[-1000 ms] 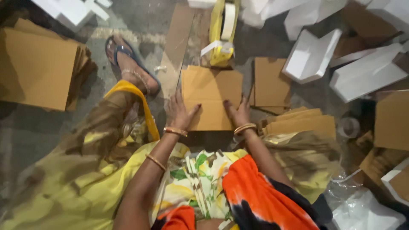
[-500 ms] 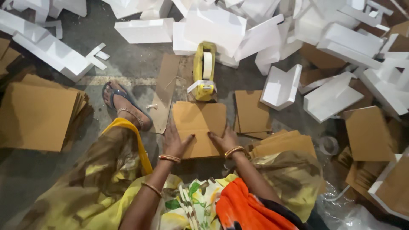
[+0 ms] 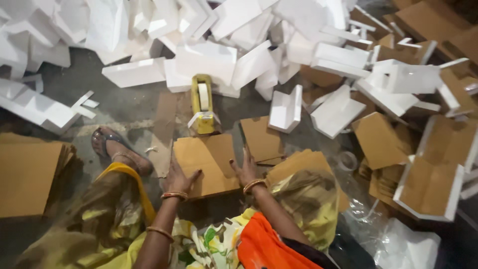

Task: The person sits on the floor and assembles small cardboard boxes. They fold the flaps of the cardboard pieces and secure them using a handheld tape dispenser. The person repeatedly picks up flat cardboard pieces, folds them into box shapes, and applies tape to seal the edges.

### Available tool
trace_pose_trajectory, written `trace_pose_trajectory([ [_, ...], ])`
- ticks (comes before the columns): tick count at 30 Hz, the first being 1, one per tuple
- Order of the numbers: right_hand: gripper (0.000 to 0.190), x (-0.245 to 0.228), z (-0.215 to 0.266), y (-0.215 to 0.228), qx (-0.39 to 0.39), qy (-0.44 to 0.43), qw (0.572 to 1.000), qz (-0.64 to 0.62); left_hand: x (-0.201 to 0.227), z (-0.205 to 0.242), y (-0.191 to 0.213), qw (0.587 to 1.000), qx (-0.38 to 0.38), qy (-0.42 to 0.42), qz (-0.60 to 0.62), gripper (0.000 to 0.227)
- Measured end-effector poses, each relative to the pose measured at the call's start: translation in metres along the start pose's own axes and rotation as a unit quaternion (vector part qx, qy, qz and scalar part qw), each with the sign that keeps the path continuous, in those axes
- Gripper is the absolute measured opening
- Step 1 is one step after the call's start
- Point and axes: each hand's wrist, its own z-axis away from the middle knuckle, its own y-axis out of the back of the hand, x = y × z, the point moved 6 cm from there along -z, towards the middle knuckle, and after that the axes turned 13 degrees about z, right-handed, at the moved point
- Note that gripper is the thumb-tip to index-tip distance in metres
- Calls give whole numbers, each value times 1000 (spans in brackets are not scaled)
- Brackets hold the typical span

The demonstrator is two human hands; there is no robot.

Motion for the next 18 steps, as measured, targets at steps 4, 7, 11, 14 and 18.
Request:
trace_pose_trajectory([
  [4, 84, -12, 29, 35, -7, -18, 1000, 5, 7, -3, -1, 997, 12, -3, -76, 123],
  [7, 75, -38, 44, 60, -3, 34, 998, 45, 11, -2, -3, 993, 30, -34, -109, 113],
  [11, 70, -52, 59, 94, -63, 85, 988, 110, 4, -8, -2, 995, -6, -7, -102, 102],
  [14, 68, -18, 69, 139, -58, 91, 994, -30, -1, -13, -6, 994, -10, -37, -101, 92],
  [18, 46, 120, 79, 260, 229, 45, 943, -238, 8, -22, -3, 991, 41, -103, -77, 83],
])
